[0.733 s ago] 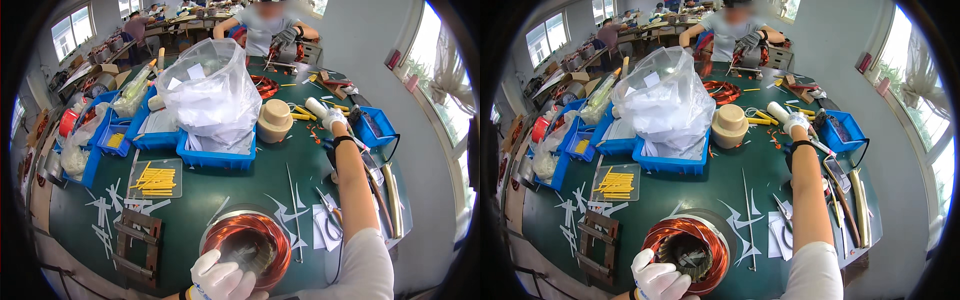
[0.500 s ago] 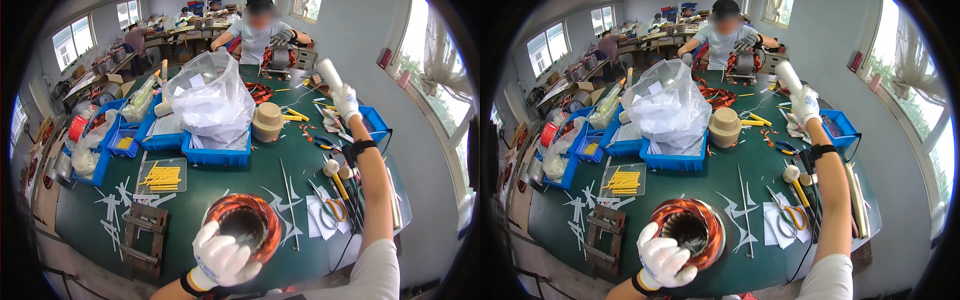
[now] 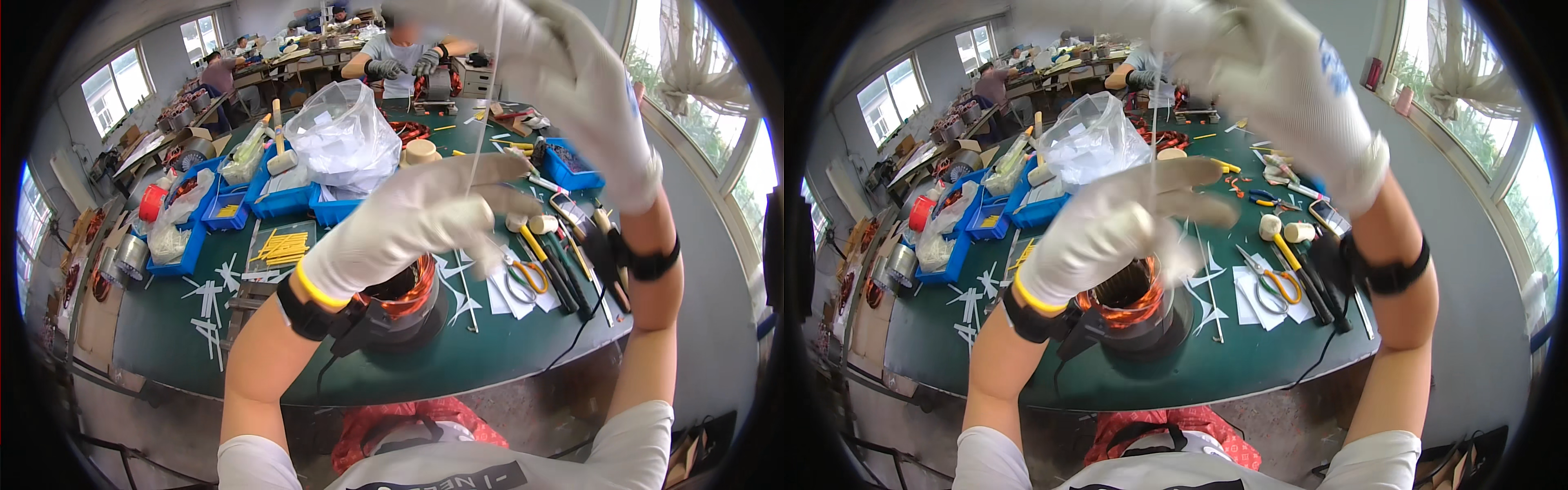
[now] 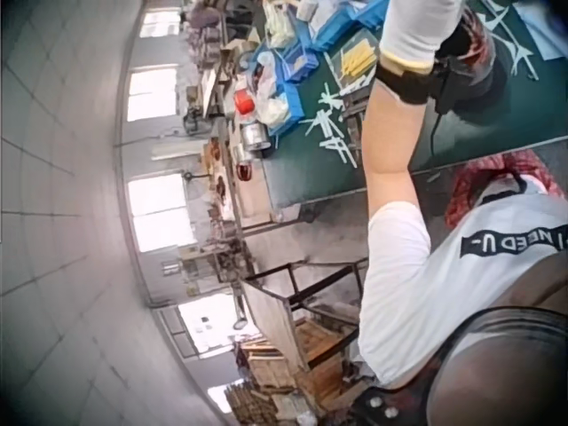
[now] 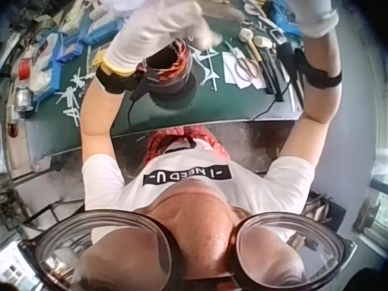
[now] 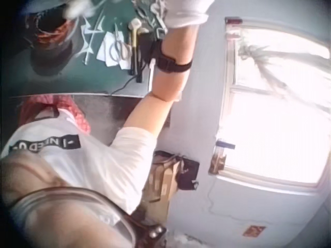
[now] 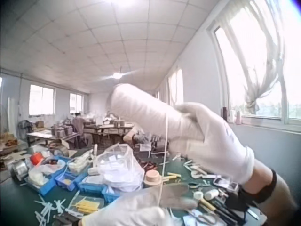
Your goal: The person is assembling an electric motor by inserting insulation and winding wire.
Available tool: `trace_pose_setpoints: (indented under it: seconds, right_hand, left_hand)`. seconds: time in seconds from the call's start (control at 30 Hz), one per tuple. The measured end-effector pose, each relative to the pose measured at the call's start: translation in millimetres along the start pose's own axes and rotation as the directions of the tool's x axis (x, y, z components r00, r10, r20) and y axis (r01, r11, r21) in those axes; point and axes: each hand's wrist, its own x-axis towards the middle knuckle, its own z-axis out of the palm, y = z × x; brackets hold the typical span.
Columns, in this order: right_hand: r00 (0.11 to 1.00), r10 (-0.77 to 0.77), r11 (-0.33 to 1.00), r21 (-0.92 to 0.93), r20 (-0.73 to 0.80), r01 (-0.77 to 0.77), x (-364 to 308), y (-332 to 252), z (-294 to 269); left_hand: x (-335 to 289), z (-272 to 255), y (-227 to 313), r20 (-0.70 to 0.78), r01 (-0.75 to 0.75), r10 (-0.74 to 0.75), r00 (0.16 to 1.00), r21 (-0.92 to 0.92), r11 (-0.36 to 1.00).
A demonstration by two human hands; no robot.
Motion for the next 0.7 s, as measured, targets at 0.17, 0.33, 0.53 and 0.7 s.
trace_pose_setpoints:
  seconds: [0.17,0.33,0.53,0.7]
  right_hand:
    - [0.838,0.455,0.728,-0.418,-0.299,-0.544,-7.7,131.2,-43.7]
    - [0.711,0.68,0.479,-0.624,-0.181,-0.618,-64.8,201.8,-4.1]
    - [0.565,0.794,0.569,-0.596,0.221,-0.566,-76.0,225.0,91.9]
    - [0.38,0.823,0.568,-0.637,0.422,-0.521,-57.3,255.4,152.6]
  left_hand:
    - [-89.1,-47.6,43.4,-0.405,-0.333,0.23,0.885,-0.205,0.92]
    - [-155.3,-92.7,89.6,-0.507,-0.458,0.277,0.816,-0.276,0.845]
    - [-256.1,-86.3,143.6,-0.598,-0.491,0.39,0.7,-0.007,0.871]
    - [-331.0,-52.8,186.8,-0.711,-0.564,0.456,0.535,0.101,0.82]
